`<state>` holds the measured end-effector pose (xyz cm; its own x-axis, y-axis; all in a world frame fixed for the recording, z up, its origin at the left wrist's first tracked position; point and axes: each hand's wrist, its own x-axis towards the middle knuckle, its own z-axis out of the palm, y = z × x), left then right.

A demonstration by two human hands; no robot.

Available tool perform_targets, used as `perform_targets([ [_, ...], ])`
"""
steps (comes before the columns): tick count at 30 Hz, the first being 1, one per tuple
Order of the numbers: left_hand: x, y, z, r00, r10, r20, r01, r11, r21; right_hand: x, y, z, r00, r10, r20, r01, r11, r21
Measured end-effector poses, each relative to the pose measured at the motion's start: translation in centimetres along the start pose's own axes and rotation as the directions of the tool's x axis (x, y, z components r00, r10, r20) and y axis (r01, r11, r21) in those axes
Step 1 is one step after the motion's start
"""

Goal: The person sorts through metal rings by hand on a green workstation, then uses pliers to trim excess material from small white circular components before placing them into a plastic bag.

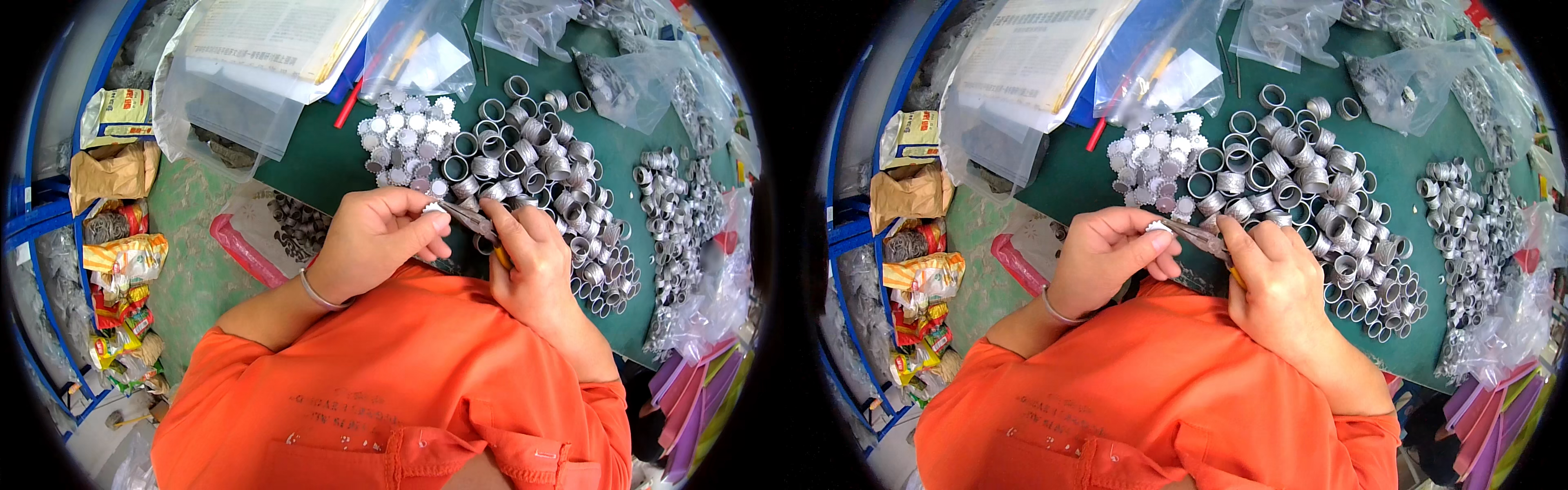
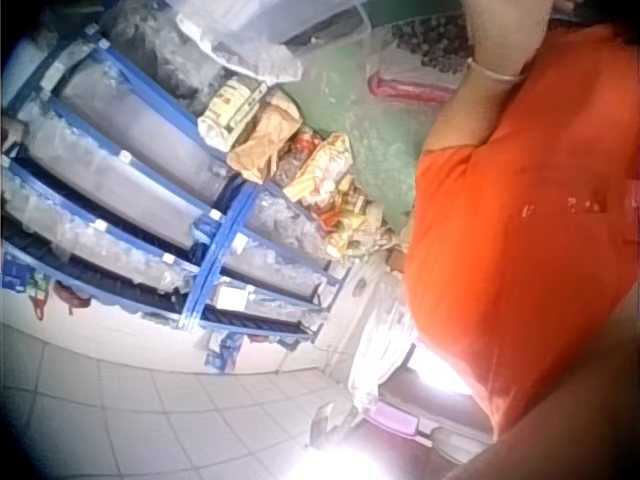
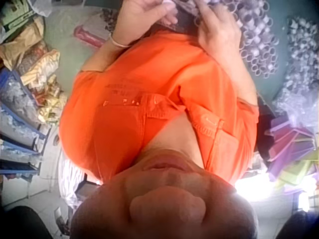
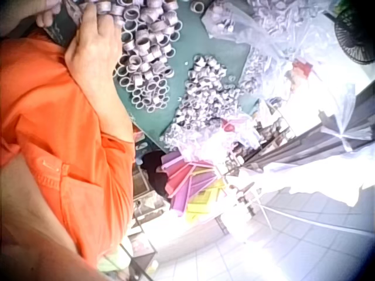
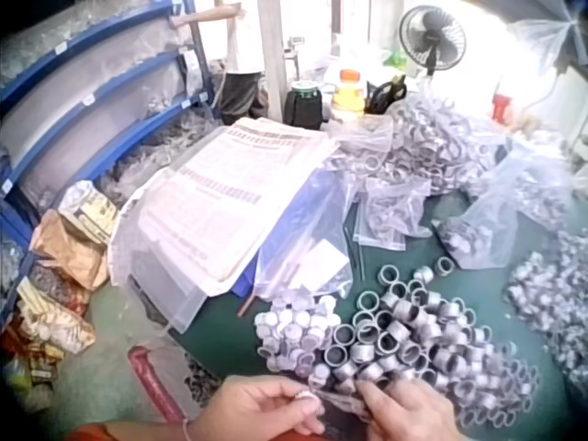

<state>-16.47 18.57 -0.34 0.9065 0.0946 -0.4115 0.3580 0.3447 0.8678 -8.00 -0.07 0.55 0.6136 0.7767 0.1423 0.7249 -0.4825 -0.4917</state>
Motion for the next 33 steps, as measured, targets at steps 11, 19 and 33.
perform_targets([
  [11, -0.9, -0.2, 0.0, 0.997, 0.069, 0.031, -0.073, 0.985, 0.156, -0.3, 0.0, -0.5, 0.946, 0.135, 0.293, -0.258, 0.863, 0.434],
  [19, -1.1, -0.3, 0.0, 0.999, 0.017, 0.049, -0.021, 0.996, 0.082, -0.8, 0.0, -0.3, 0.764, 0.218, 0.607, -0.62, 0.507, 0.598],
  [33, -1.0, 0.8, -0.2, 0.992, -0.125, 0.029, 0.126, 0.992, -0.025, -1.0, 0.1, 0.0, 0.891, 0.239, 0.387, -0.44, 0.668, 0.601],
])
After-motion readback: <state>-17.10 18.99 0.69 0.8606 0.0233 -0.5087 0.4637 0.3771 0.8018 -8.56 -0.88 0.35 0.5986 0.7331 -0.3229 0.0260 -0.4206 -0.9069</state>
